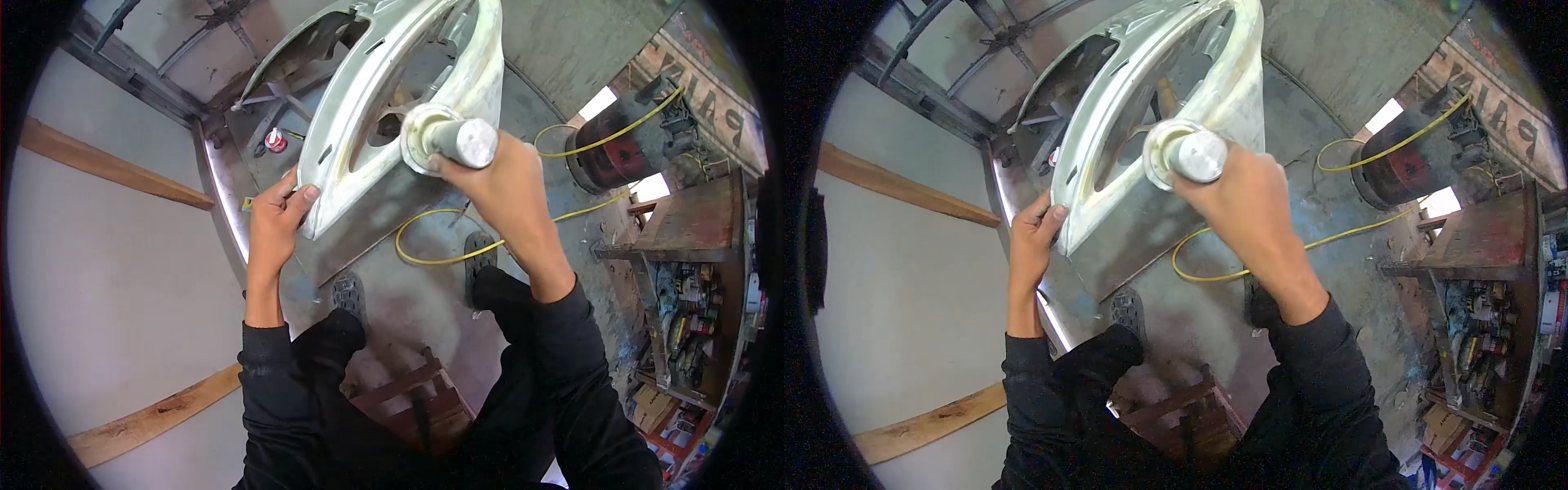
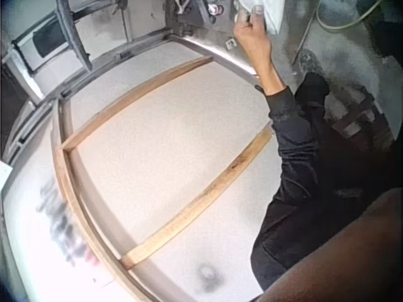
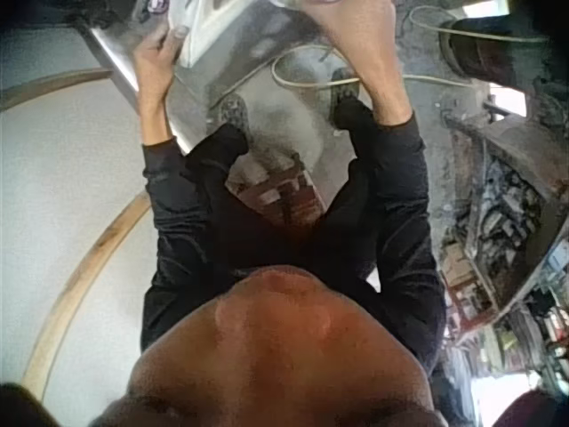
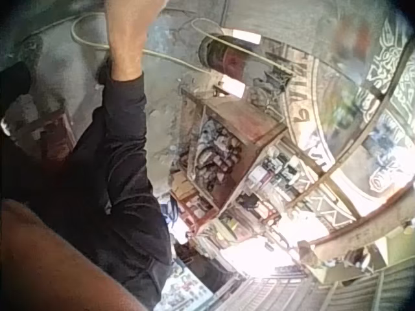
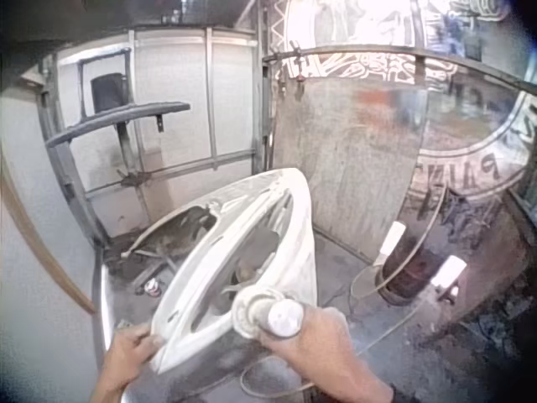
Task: The person sands a vehicle body panel using a handheld rotary sander while holding the part in place by hand.
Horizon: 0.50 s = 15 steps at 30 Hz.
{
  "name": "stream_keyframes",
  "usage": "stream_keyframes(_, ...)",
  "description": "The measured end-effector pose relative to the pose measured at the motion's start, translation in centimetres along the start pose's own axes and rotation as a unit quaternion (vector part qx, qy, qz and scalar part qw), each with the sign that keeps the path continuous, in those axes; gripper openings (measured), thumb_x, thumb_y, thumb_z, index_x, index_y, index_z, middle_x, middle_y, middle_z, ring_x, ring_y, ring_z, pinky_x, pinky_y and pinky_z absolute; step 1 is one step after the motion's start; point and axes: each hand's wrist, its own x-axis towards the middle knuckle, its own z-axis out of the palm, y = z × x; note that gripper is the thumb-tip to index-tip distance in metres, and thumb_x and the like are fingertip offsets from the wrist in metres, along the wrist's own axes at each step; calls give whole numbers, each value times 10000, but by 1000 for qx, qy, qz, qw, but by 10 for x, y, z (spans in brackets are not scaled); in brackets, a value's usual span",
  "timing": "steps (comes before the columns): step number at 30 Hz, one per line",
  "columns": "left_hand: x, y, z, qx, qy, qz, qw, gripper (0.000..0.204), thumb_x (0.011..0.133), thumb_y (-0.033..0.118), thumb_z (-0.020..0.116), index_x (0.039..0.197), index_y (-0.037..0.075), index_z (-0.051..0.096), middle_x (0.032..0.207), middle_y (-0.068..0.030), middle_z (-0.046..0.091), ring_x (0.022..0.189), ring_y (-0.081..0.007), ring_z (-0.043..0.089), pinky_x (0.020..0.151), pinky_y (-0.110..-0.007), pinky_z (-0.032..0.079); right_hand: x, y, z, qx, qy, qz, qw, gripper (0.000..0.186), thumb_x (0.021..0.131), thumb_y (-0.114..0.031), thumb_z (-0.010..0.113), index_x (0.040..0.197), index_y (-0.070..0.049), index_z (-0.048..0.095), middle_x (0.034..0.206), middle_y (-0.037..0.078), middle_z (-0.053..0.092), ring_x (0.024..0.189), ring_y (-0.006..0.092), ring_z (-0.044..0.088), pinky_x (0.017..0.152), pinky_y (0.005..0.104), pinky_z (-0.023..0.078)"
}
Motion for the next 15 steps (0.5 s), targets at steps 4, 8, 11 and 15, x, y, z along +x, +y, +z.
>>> stream_keyframes(4,1,0,8,-21,-4,-3,1000,516,1012,249,713,1443,-11,599,1152,-49,726,994,-79,615,908,-236,486,-2,0,0,-18,10,1,1000,409,777,-327,846,976,15,745,863,255,721,840,418,721,730,479,568)
stream_keyframes(8,3,-4,8,-33,-5,4,999,513,1012,245,714,1441,-13,601,1152,-49,727,994,-80,614,912,-238,487,-20,-13,15,-58,-37,-41,997,429,762,-335,857,945,25,710,786,251,706,789,447,706,710,504,558)
stream_keyframes(11,3,-2,9,-34,-6,8,999,498,1013,238,712,1436,-4,609,1155,-49,727,993,-85,613,919,-244,487,-19,-23,14,-91,-66,-33,993,433,775,-355,845,952,20,721,783,246,706,796,449,706,709,504,559)
stream_keyframes(15,-2,5,7,-8,-6,6,1000,507,1010,266,708,1420,-19,620,1212,-77,723,1065,-125,639,985,-273,483,-7,-11,8,-24,-5,-29,999,397,791,-328,829,957,21,736,834,255,713,829,430,714,722,489,565)
